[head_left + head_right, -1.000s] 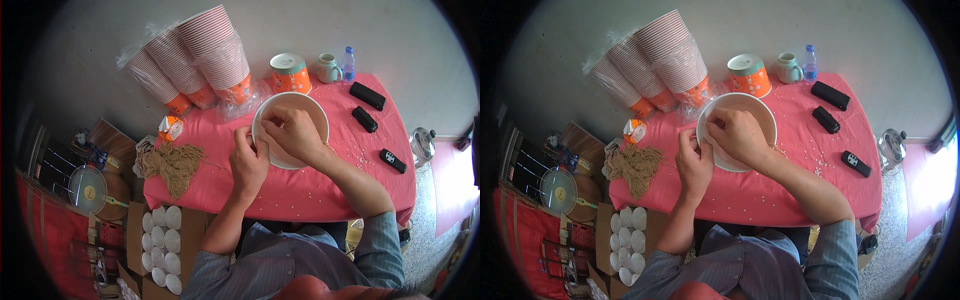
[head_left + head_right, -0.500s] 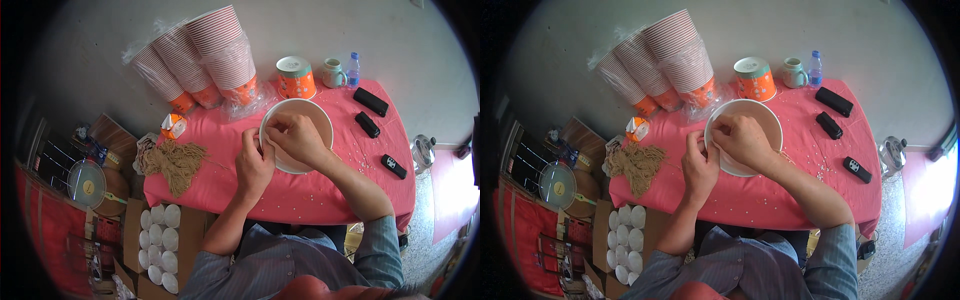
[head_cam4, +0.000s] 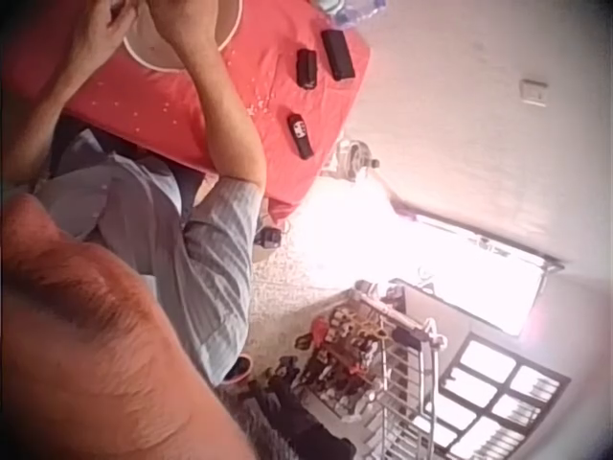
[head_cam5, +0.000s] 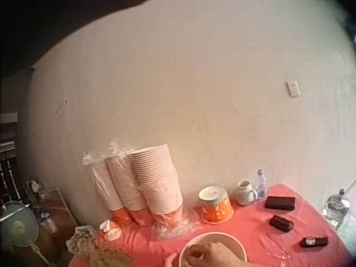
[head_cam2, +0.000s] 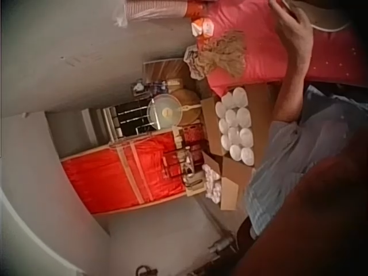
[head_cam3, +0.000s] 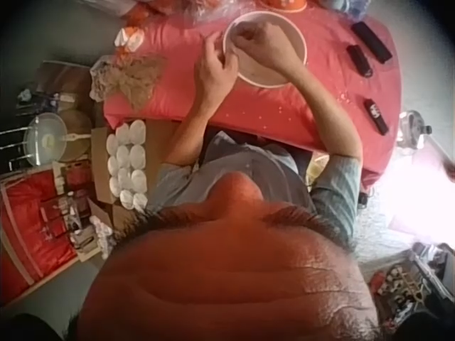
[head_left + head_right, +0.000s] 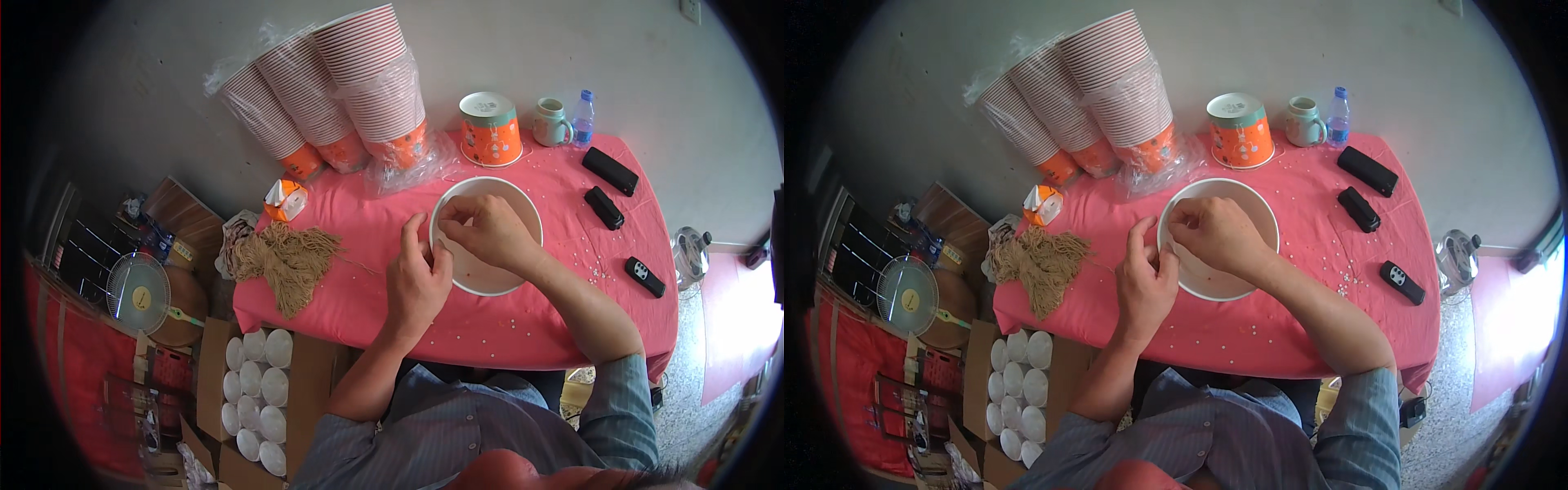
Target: Assembling paper buckets by manually threading and securing plastic handles into pre-punched holes.
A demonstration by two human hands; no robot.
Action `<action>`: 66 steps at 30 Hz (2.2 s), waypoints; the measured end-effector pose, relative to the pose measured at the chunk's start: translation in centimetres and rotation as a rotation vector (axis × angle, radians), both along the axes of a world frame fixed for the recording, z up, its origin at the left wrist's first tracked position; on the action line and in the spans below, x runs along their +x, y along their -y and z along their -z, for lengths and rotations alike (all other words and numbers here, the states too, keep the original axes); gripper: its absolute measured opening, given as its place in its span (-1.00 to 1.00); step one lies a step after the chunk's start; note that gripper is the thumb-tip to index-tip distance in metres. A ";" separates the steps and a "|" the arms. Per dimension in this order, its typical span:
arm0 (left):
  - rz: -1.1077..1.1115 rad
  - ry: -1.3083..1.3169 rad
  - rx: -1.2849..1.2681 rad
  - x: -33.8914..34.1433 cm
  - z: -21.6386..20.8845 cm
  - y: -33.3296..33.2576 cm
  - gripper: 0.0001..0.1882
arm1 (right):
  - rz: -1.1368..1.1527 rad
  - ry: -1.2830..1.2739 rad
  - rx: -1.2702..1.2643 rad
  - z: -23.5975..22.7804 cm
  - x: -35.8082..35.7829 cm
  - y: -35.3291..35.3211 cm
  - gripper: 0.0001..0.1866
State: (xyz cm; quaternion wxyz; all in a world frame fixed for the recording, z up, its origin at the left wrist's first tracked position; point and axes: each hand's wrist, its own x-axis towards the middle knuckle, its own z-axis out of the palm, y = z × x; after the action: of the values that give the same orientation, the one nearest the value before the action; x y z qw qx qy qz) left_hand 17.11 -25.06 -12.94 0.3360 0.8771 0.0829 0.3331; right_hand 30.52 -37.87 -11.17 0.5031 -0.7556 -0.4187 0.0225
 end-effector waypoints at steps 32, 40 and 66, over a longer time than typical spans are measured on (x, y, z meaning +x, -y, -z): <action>0.592 -0.314 -0.028 -0.6 -8.2 -5.6 -0.69 | -0.166 0.382 -0.052 -5.4 -2.5 3.8 -0.87; 0.667 -0.538 -0.435 0.1 -8.1 -6.3 -0.77 | -0.171 0.403 -0.007 -5.3 -2.1 4.1 -0.88; 0.401 0.159 1.062 -0.2 -7.8 -4.6 -0.86 | -0.242 0.162 0.012 -5.4 -1.2 4.4 -0.88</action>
State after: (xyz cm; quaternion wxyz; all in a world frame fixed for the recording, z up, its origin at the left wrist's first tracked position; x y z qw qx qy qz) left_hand 16.89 -20.43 -5.16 -0.0891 0.8963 -0.2895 0.3238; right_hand 29.33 -42.24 -5.74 0.4660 -0.6958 -0.5462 0.0195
